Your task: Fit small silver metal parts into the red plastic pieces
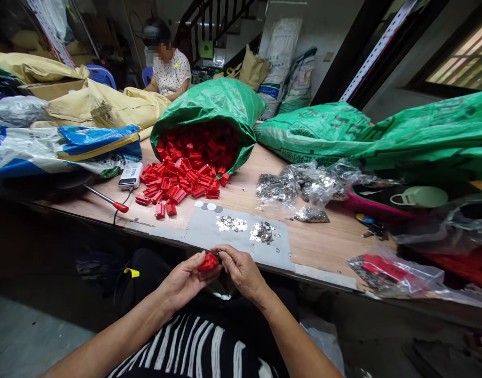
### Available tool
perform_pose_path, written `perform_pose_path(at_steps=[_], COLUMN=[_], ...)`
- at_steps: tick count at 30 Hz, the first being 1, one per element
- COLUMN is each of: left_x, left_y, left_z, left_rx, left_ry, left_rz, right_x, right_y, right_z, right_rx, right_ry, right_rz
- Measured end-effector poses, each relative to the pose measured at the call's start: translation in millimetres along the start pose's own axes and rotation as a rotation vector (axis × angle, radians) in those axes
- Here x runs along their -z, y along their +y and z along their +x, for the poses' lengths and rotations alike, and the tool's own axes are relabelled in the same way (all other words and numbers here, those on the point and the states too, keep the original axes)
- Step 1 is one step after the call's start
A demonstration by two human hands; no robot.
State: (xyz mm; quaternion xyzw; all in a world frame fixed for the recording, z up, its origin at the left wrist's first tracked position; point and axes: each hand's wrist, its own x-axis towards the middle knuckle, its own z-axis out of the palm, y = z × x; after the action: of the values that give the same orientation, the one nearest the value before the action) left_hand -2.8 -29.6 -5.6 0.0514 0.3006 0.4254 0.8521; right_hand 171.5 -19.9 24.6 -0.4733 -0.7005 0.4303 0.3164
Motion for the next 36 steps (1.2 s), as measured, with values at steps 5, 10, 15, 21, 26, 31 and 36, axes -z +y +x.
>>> perform_pose_path(at_steps=[5,10,15,21,26,31,36], left_x=[27.9,33.3,31.5,35.4,35.3,35.1,24.8], left_y=[-14.4,-17.3,-17.2,-17.7,-12.4,-5.8,-1.0], left_z=[15.2,22.0,20.8,20.4,16.7,11.9,0.6], left_rx=[0.115,0.092,0.094,0.101,0.089,0.075,-0.047], left_ry=[0.235,0.293,0.322,0.328,0.305,0.277,0.065], left_rz=[0.078,0.033,0.048,0.066,0.027,0.017,0.059], right_x=[-0.6,-7.3,-22.7,-54.0,-72.5,-67.7,-39.3], right_y=[0.9,-3.6,-12.1,-23.6,-28.0,-24.1,-22.9], right_z=[12.2,36.1,74.1,131.9,162.3,155.5,105.3], right_rx=[-0.004,0.064,0.183,0.296,0.245,0.317,0.314], right_ry=[-0.006,-0.036,-0.059,-0.178,-0.245,-0.222,-0.152], right_rz=[-0.073,-0.147,-0.273,-0.48,-0.566,-0.5,-0.301])
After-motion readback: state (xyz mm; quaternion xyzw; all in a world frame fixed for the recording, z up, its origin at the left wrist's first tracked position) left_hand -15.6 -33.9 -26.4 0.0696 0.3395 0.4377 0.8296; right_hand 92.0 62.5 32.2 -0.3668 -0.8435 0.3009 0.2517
